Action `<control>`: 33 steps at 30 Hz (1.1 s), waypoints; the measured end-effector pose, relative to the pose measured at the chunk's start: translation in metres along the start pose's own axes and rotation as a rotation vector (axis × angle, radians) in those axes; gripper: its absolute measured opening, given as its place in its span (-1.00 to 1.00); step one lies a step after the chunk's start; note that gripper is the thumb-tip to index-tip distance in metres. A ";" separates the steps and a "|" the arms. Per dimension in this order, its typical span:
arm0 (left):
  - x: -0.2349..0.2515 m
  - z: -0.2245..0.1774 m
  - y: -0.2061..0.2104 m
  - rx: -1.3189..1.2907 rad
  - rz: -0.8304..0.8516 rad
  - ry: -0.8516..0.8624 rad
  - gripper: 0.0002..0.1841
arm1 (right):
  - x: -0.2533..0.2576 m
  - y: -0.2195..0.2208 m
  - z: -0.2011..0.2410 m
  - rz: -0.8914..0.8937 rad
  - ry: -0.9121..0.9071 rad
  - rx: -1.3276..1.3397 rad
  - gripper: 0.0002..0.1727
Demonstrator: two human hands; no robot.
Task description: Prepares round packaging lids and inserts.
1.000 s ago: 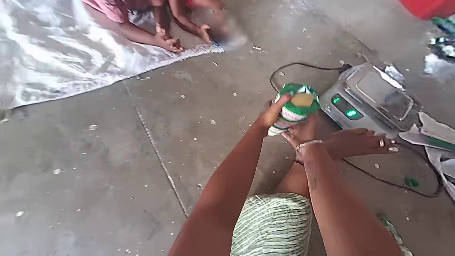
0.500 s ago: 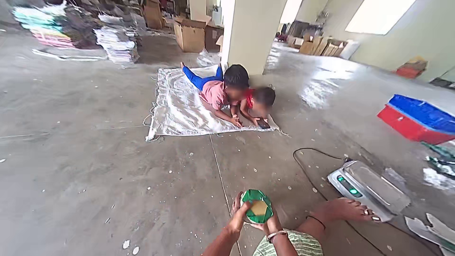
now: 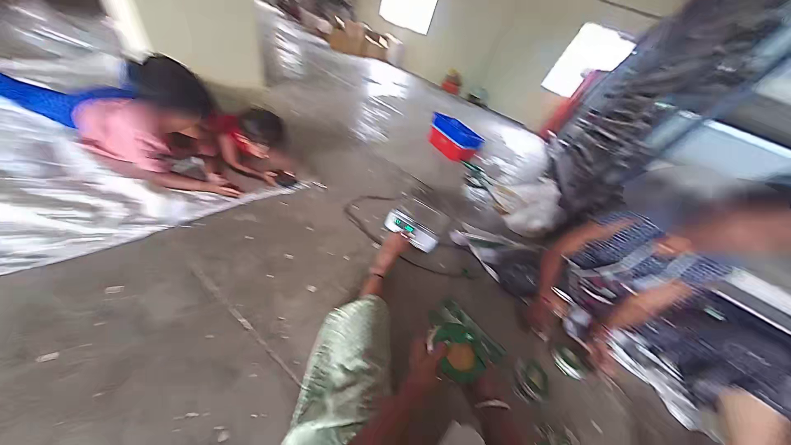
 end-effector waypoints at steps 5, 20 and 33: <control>-0.027 0.030 0.054 0.213 0.063 -0.275 -0.35 | -0.008 -0.071 -0.069 -0.009 -0.022 0.089 -0.36; -0.030 0.098 -0.010 0.646 0.143 0.173 0.24 | -0.025 -0.101 -0.111 -0.096 -0.048 0.063 -0.47; -0.026 0.104 -0.003 0.881 0.094 0.324 0.31 | -0.063 -0.081 -0.114 -0.050 -0.376 -0.774 -0.30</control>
Point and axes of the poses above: each hand's wrist, its own x-axis towards the middle knuckle, its own y-axis out of the palm, z = x × y, the point moved 2 cm from there along x, towards the middle knuckle, and after that the axes turned 9 degrees about z, right-handed, at the moved point
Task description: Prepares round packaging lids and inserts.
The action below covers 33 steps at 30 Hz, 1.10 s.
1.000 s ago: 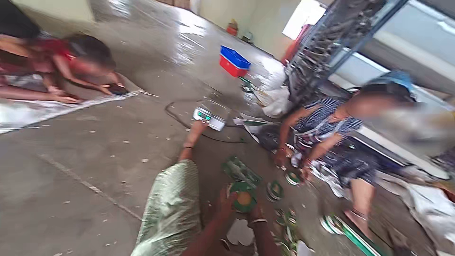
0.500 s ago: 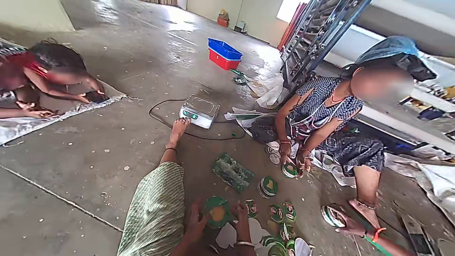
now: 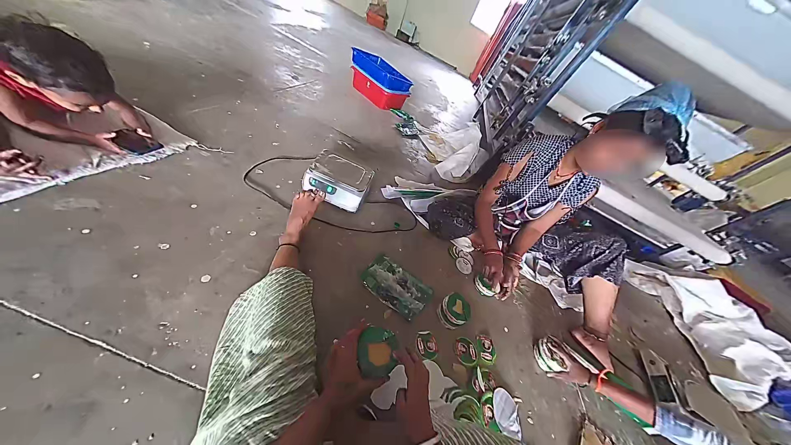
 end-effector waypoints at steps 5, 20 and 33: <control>0.007 -0.030 -0.015 -0.061 0.117 -0.206 0.30 | -0.006 -0.009 0.015 -0.025 0.040 0.214 -0.40; 0.027 -0.072 -0.048 -0.192 0.225 -0.457 -0.43 | -0.020 0.042 0.066 -0.158 -0.018 -0.420 -0.35; 0.005 -0.039 -0.030 -0.147 0.184 -0.326 0.30 | 0.015 -0.002 0.080 -0.122 -0.028 -0.632 -0.34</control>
Point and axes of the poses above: each hand's wrist, its own x-axis towards the middle knuckle, its own y-axis out of the palm, z = x × y, the point moved 2 cm from there along x, towards the middle knuckle, and after that the axes turned 9 degrees about z, right-handed, at the moved point
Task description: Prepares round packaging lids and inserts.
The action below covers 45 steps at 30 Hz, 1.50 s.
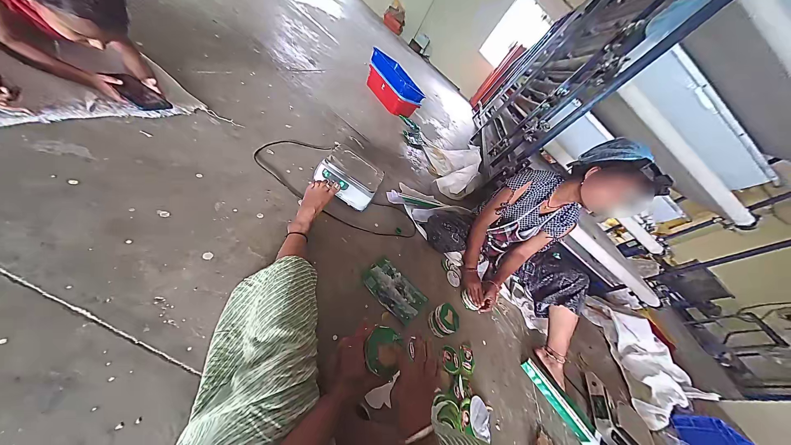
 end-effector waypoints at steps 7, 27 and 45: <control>0.007 -0.037 -0.025 -0.114 0.119 -0.089 -0.38 | 0.024 -0.006 0.031 0.174 0.000 -0.090 -0.59; 0.018 0.046 0.024 0.012 -0.090 0.176 0.26 | 0.037 -0.017 -0.005 0.110 0.103 -0.175 -0.46; -0.080 -0.165 -0.107 0.189 0.408 -0.201 -0.32 | -0.030 0.011 -0.035 0.049 0.093 -0.153 -0.22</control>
Point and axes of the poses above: each hand's wrist, its own x-axis towards the middle knuckle, its own y-axis out of the palm, z = x × y, the point moved 2 cm from there along x, towards the middle knuckle, and after that the axes turned 9 degrees about z, right-handed, at the moved point
